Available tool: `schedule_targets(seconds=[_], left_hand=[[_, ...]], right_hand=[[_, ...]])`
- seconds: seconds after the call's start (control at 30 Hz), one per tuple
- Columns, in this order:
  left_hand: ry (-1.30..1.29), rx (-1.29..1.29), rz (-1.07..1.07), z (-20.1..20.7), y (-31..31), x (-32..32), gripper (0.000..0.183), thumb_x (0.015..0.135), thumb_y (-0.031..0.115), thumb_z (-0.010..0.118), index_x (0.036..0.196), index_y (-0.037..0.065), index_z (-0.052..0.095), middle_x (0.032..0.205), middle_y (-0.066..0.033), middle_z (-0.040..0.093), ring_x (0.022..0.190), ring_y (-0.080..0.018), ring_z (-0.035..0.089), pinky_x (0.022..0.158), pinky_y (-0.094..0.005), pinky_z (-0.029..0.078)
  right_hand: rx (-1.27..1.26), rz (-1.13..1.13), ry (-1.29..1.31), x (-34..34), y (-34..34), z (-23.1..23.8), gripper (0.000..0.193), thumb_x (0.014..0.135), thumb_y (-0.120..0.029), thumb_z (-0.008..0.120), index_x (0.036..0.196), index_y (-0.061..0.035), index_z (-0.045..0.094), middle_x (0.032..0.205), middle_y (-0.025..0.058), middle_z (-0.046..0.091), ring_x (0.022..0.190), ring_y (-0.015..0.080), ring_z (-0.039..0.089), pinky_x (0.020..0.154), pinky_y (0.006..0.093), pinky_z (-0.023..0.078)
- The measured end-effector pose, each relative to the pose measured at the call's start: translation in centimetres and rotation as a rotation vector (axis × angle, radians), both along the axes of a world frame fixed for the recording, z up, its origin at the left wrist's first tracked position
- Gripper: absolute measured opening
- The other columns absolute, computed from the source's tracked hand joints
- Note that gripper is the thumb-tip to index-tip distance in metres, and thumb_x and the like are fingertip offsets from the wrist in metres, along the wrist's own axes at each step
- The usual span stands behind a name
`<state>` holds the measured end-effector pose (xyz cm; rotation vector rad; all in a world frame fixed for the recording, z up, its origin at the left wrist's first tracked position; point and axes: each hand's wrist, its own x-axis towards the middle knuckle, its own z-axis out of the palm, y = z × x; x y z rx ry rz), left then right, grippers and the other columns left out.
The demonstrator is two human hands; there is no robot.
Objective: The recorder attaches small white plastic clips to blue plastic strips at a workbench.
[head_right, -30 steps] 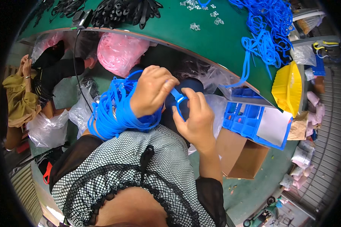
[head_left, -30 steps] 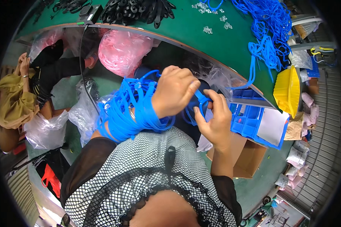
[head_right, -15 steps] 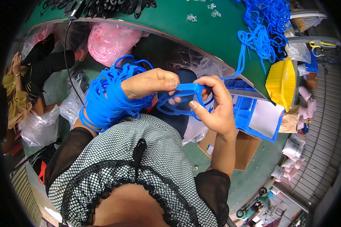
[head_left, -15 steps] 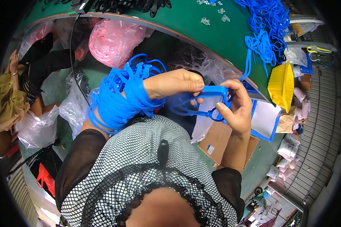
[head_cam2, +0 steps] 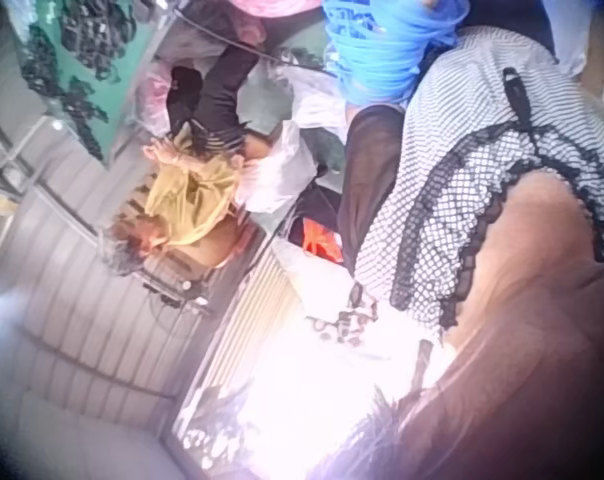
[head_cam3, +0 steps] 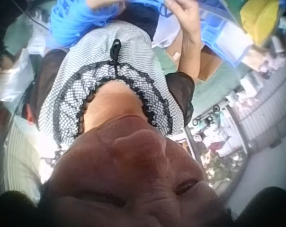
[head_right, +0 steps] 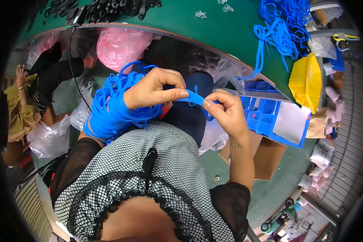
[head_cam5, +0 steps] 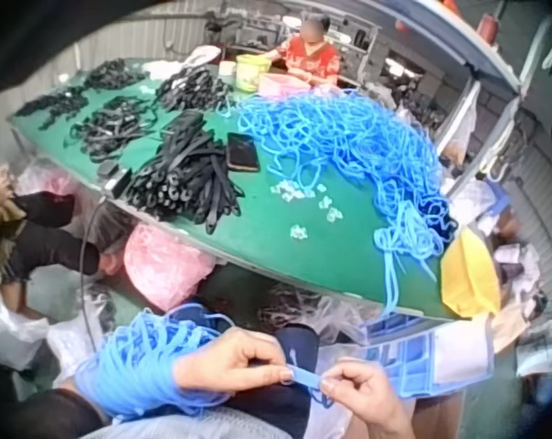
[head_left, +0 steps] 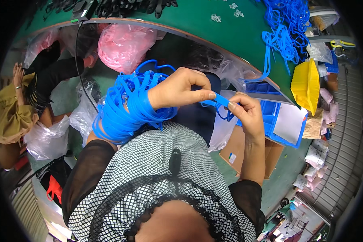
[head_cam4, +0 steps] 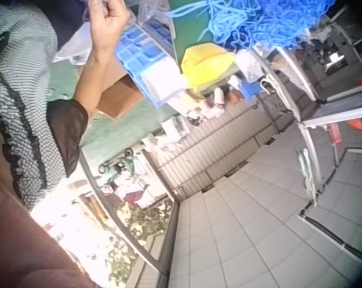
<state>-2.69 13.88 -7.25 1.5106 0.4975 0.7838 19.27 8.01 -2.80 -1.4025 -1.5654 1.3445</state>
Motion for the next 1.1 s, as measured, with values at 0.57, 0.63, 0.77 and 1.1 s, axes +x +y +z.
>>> schedule_targets(seconds=[0.57,0.63,0.77,1.1], left_hand=[[-0.131,-0.272,-0.012,-0.5,0.3,1.6,0.033,0.093,0.03,0.044,0.08,0.0,0.051,0.077,-0.0036,0.05,0.073,-0.0113,0.046,0.067,-0.026,0.041],[-0.12,-0.263,0.02,-0.9,0.9,1.6,0.033,0.093,0.029,0.045,0.079,0.0,0.052,0.074,-0.0029,0.05,0.07,-0.0112,0.046,0.066,-0.0255,0.041],[0.208,0.134,0.046,-1.4,4.3,1.7,0.019,0.086,0.018,0.056,0.084,-0.001,0.056,0.069,-0.0038,0.056,0.065,-0.0087,0.05,0.058,-0.0258,0.043],[0.603,0.753,0.849,-3.5,16.1,5.6,0.03,0.073,0.017,0.066,0.102,0.011,0.061,0.089,-0.01,0.059,0.088,-0.0288,0.056,0.076,-0.0386,0.046]], right_hand=[[-0.078,-0.052,0.106,1.6,-0.4,-1.6,0.007,0.074,-0.004,0.059,0.07,0.0013,0.06,0.068,0.0025,0.053,0.064,0.0085,0.047,0.059,0.0234,0.036],[-0.058,-0.039,0.073,1.3,-0.2,-1.6,0.006,0.074,-0.003,0.059,0.07,0.0012,0.06,0.068,0.0027,0.053,0.065,0.009,0.047,0.06,0.0238,0.036],[0.044,0.011,-0.001,1.4,0.6,-1.6,0.005,0.073,-0.001,0.059,0.069,0.001,0.058,0.068,0.0035,0.053,0.067,0.0113,0.048,0.063,0.0257,0.037],[0.116,-0.054,-0.146,3.4,1.7,-2.3,0.003,0.066,-0.001,0.06,0.065,0.0011,0.058,0.063,0.0046,0.05,0.065,0.0141,0.046,0.061,0.0274,0.037]])
